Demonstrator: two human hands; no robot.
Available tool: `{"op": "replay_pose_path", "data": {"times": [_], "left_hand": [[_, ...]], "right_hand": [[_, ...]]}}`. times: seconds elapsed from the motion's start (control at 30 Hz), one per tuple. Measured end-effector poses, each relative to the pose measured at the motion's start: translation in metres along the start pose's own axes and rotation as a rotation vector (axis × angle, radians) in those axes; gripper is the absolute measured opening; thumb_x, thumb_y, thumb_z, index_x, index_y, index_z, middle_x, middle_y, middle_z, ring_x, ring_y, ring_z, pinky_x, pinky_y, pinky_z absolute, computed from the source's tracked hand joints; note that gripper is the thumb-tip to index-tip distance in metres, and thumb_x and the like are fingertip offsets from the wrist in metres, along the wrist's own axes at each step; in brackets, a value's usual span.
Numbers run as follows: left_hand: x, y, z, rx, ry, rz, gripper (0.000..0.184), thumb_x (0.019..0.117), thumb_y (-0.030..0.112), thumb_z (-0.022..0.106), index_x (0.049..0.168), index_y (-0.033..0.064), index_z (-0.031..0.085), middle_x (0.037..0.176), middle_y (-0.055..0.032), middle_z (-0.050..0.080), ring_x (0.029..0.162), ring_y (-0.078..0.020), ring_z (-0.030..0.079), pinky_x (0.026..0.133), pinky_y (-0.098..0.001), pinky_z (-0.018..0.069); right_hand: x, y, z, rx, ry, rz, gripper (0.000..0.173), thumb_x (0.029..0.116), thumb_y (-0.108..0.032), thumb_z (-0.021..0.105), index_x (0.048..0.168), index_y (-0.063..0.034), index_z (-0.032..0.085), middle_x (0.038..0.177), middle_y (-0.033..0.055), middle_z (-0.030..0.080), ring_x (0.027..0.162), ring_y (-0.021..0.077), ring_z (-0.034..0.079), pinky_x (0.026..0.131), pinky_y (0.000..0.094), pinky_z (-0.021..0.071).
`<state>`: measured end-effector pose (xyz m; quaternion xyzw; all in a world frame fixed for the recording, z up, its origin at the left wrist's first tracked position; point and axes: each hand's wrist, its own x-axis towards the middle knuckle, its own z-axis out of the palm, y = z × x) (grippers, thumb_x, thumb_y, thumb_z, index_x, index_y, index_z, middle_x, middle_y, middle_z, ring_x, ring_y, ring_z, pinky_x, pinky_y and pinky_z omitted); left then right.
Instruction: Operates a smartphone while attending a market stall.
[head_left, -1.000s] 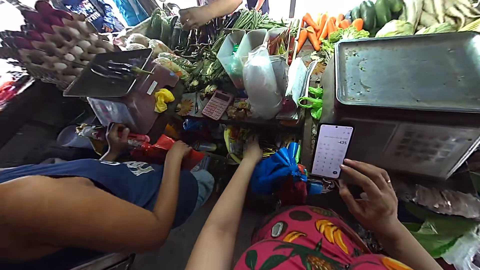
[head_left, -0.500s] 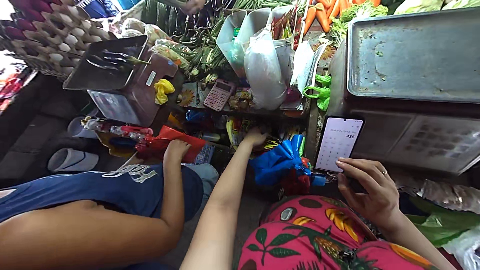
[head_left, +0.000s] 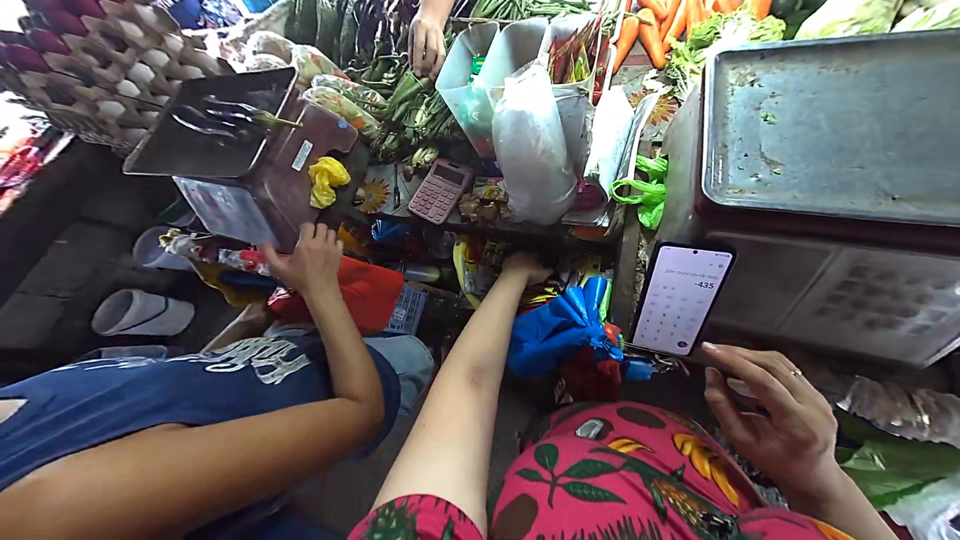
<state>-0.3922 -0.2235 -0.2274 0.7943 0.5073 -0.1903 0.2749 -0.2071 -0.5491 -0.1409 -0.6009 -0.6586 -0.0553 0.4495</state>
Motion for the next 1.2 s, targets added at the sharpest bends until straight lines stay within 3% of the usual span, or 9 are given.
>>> {"op": "replay_pose_path", "data": {"times": [0.1, 0.2, 0.3, 0.4, 0.5, 0.6, 0.77, 1.07, 1.2], "left_hand": [[-0.059, 0.028, -0.046, -0.100, -0.133, 0.038, 0.051, 0.1072, 0.039, 0.051, 0.140, 0.0004, 0.058, 0.141, -0.0234, 0.059, 0.135, -0.0391, 0.053, 0.114, -0.0588, 0.0361], [-0.086, 0.012, -0.058, -0.233, 0.011, 0.163, 0.038, 0.1070, 0.017, 0.053, 0.132, -0.0108, 0.058, 0.132, -0.0317, 0.059, 0.122, -0.0403, 0.058, 0.107, -0.0513, 0.0416], [-0.103, 0.017, -0.075, -0.235, -0.033, -0.059, 0.035, 0.1055, 0.003, 0.050, 0.137, -0.0133, 0.051, 0.141, -0.0330, 0.051, 0.131, -0.0399, 0.052, 0.112, -0.0486, 0.0387], [-0.079, 0.001, -0.067, -0.098, -0.115, -0.126, 0.040, 0.1080, 0.008, 0.047, 0.143, -0.0105, 0.046, 0.149, -0.0311, 0.045, 0.139, -0.0403, 0.045, 0.114, -0.0512, 0.0346], [-0.002, -0.061, -0.008, 0.053, 0.204, 0.024, 0.037, 0.0947, 0.013, 0.066, 0.129, -0.0011, 0.064, 0.137, -0.0262, 0.059, 0.128, -0.0468, 0.055, 0.101, -0.0673, 0.0458], [0.008, -0.063, -0.006, 0.180, 0.113, 0.016, 0.046, 0.0986, 0.011, 0.061, 0.144, 0.0091, 0.057, 0.155, -0.0140, 0.048, 0.147, -0.0398, 0.037, 0.116, -0.0632, 0.0307], [0.005, -0.047, -0.005, 0.247, 0.080, -0.016, 0.032, 0.1036, 0.009, 0.050, 0.132, -0.0006, 0.063, 0.133, -0.0258, 0.063, 0.123, -0.0467, 0.060, 0.100, -0.0644, 0.0466], [0.054, -0.062, 0.026, 0.276, 0.147, -0.059, 0.028, 0.1031, 0.009, 0.053, 0.124, -0.0040, 0.067, 0.129, -0.0291, 0.062, 0.122, -0.0490, 0.058, 0.099, -0.0645, 0.0485], [0.001, -0.041, 0.028, 0.225, 0.656, 0.000, 0.029, 0.1010, 0.006, 0.047, 0.107, -0.0040, 0.075, 0.112, -0.0259, 0.071, 0.108, -0.0443, 0.067, 0.092, -0.0620, 0.0520]], "right_hand": [[-0.002, -0.001, -0.002, -0.006, -0.015, 0.021, 0.028, 0.1021, -0.024, 0.057, 0.125, -0.0111, 0.066, 0.110, 0.0072, 0.072, 0.103, 0.0142, 0.066, 0.091, 0.0227, 0.0513], [-0.004, 0.000, -0.004, -0.020, -0.019, 0.034, 0.028, 0.1025, -0.025, 0.057, 0.125, -0.0112, 0.067, 0.110, 0.0072, 0.072, 0.102, 0.0140, 0.067, 0.091, 0.0225, 0.0515], [-0.003, 0.001, -0.005, -0.033, -0.023, 0.038, 0.028, 0.1026, -0.025, 0.056, 0.124, -0.0103, 0.068, 0.107, 0.0084, 0.073, 0.099, 0.0143, 0.067, 0.088, 0.0222, 0.0511], [0.000, 0.002, -0.003, -0.017, -0.032, 0.034, 0.029, 0.1026, -0.024, 0.056, 0.125, -0.0108, 0.067, 0.107, 0.0081, 0.073, 0.097, 0.0134, 0.067, 0.088, 0.0214, 0.0516], [0.003, 0.002, -0.001, 0.001, -0.030, 0.025, 0.028, 0.1021, -0.023, 0.057, 0.126, -0.0123, 0.067, 0.105, 0.0071, 0.073, 0.095, 0.0131, 0.067, 0.086, 0.0214, 0.0520], [0.005, 0.001, 0.003, 0.019, -0.020, 0.019, 0.028, 0.1017, -0.022, 0.058, 0.126, -0.0127, 0.067, 0.104, 0.0063, 0.073, 0.095, 0.0125, 0.067, 0.085, 0.0212, 0.0521], [0.003, -0.001, 0.005, 0.013, -0.034, 0.014, 0.027, 0.1017, -0.022, 0.058, 0.125, -0.0132, 0.067, 0.102, 0.0061, 0.073, 0.092, 0.0119, 0.068, 0.083, 0.0211, 0.0529], [-0.009, 0.003, -0.011, -0.042, -0.014, 0.054, 0.028, 0.1031, -0.023, 0.055, 0.125, -0.0114, 0.067, 0.098, 0.0074, 0.074, 0.089, 0.0124, 0.067, 0.081, 0.0213, 0.0523], [-0.010, 0.002, -0.014, -0.039, -0.002, 0.057, 0.028, 0.1031, -0.023, 0.055, 0.124, -0.0102, 0.067, 0.096, 0.0077, 0.073, 0.088, 0.0120, 0.066, 0.081, 0.0202, 0.0519]]}}
